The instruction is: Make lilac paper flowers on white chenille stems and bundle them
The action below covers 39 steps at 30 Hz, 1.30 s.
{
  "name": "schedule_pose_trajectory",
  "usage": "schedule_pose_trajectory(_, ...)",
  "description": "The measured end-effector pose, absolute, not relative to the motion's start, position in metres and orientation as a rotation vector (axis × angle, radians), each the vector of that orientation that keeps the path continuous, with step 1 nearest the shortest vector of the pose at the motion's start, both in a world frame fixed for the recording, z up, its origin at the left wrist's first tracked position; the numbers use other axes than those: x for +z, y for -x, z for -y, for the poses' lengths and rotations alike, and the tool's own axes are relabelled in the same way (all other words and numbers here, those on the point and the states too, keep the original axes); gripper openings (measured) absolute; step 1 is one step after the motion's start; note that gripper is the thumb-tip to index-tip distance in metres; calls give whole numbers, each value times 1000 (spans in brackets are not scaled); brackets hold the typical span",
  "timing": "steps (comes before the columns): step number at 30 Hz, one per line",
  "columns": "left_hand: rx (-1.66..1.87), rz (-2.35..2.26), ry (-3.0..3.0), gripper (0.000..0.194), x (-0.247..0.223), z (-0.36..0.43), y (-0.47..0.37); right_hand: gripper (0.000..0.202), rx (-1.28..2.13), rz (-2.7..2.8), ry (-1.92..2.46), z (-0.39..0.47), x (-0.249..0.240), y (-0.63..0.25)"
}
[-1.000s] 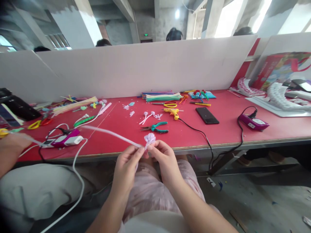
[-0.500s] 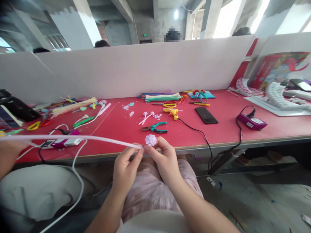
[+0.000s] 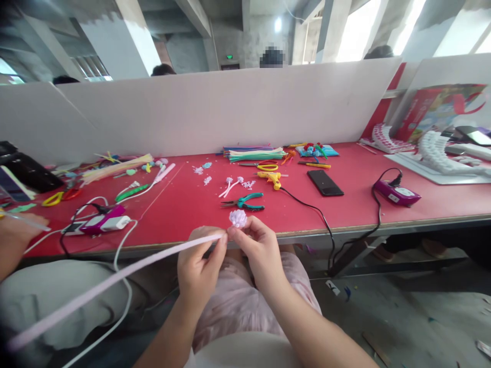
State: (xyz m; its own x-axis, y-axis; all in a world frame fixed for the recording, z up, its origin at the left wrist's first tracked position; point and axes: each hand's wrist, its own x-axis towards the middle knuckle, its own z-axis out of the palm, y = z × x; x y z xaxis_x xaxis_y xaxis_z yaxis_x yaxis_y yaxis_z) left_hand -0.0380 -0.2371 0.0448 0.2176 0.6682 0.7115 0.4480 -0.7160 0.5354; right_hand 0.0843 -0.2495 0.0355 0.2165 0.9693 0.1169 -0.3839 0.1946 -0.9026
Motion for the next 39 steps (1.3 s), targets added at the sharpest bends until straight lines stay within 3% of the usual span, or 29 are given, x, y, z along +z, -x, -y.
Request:
schedule_pose_trajectory(11,1118,-867,-1089,21,56,242,40,11,1075,1019,876,261,39,-88)
schedule_pose_trajectory(21,972,-616,-853,32,58,243,32,10,1328,979,612,260,42,-87)
schedule_pose_trajectory(30,1005,-730,-1067,17,54,242,37,11,1241,906,689,257,41,-88)
schedule_pose_trajectory(39,1313,-1013,-2005,14,44,243,34,10,1107,806,824,254,29,-82)
